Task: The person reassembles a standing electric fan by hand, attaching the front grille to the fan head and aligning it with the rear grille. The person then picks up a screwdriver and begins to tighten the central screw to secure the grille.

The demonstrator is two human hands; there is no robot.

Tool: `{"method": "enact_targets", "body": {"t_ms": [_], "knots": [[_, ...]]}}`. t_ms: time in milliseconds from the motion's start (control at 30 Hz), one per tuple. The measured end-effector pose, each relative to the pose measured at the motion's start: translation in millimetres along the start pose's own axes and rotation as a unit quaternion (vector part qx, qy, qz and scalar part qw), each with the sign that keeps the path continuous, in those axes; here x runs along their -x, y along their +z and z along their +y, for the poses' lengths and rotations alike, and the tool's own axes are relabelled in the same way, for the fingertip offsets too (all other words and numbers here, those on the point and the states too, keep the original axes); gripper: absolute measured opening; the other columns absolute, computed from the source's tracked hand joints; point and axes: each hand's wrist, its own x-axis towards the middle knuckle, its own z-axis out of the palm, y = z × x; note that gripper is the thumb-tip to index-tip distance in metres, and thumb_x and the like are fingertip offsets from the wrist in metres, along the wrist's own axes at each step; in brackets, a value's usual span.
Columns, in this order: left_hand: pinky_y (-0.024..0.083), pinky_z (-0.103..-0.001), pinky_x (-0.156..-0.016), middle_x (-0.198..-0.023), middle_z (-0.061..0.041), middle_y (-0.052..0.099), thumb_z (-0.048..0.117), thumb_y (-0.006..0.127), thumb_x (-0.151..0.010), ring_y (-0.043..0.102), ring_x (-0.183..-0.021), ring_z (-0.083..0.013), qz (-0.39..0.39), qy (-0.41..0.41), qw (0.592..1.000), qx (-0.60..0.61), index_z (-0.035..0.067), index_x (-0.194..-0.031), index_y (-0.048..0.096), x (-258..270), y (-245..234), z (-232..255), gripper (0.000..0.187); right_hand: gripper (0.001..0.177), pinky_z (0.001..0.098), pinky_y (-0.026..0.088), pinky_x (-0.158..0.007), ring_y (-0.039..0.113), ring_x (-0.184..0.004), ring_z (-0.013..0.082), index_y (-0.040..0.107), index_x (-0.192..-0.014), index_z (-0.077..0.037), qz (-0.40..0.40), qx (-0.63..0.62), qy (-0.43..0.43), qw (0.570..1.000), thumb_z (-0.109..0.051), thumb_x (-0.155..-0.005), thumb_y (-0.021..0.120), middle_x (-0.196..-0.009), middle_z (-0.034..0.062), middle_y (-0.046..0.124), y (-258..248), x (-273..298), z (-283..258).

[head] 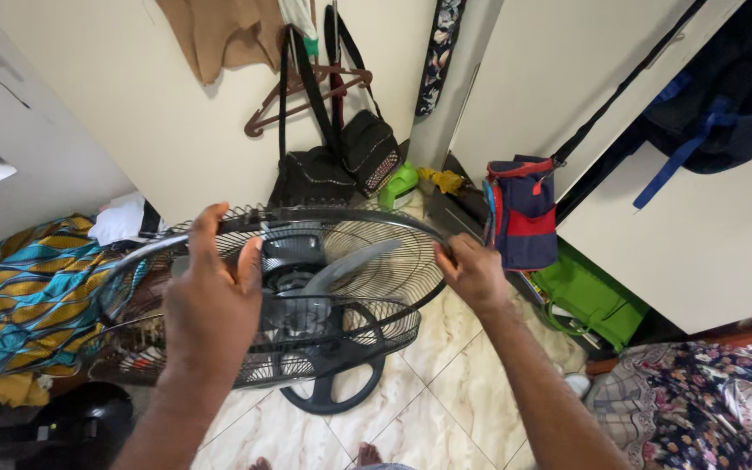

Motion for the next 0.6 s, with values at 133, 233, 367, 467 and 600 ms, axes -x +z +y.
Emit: {"method": "enact_targets", "body": {"t_ms": [133,233,367,467,600], "knots": [[0.056,-0.045,-0.058,-0.073,-0.017,0.068,0.023,0.067,-0.101,0.072,-0.066,-0.0365,0.005,0.002,0.999,0.041,0.005,-0.142,0.048,-1,-2,1,0.048,0.033,0.0446,0.046,-0.052,0.058,-0.058,0.0358,0.054,-0.074,-0.004,-0.009,0.007,-0.002,1.000,-0.019,-0.093,0.077,-0.072,0.0140,0.059,2,-5,-3],[0.054,-0.046,-0.055,-0.058,-0.016,0.065,0.026,0.068,-0.098,0.070,-0.058,-0.0361,-0.038,-0.058,0.997,0.017,0.009,-0.141,0.049,-2,-1,5,0.051,0.033,0.0442,0.046,-0.051,0.058,-0.058,0.0359,0.054,-0.074,-0.004,-0.016,0.011,-0.013,1.000,-0.019,-0.094,0.076,-0.071,0.0139,0.058,3,-7,-3],[0.053,-0.046,-0.052,-0.059,-0.015,0.064,0.025,0.068,-0.098,0.069,-0.057,-0.0361,-0.014,-0.029,0.999,0.021,0.007,-0.140,0.049,-3,-1,6,0.050,0.032,0.0441,0.046,-0.051,0.058,-0.059,0.0364,0.054,-0.074,-0.004,-0.017,0.015,-0.022,0.999,-0.019,-0.093,0.075,-0.071,0.0139,0.058,1,-5,1],[0.052,-0.047,-0.052,-0.059,-0.016,0.064,0.026,0.065,-0.101,0.069,-0.057,-0.0370,-0.008,-0.025,0.999,0.023,0.008,-0.142,0.048,-2,0,0,0.047,0.035,0.0441,0.046,-0.052,0.059,-0.060,0.0356,0.052,-0.072,-0.005,-0.023,0.025,-0.026,0.999,-0.020,-0.094,0.076,-0.069,0.0129,0.058,4,-7,1],[0.053,-0.048,-0.053,-0.061,-0.018,0.065,0.026,0.060,-0.105,0.068,-0.058,-0.0389,0.013,-0.004,1.000,0.010,0.011,-0.146,0.048,0,4,-9,0.045,0.037,0.0425,0.045,-0.052,0.055,-0.060,0.0363,0.052,-0.073,-0.004,-0.008,0.013,0.002,1.000,-0.023,-0.092,0.079,-0.071,0.0150,0.057,3,-11,-3]]}}
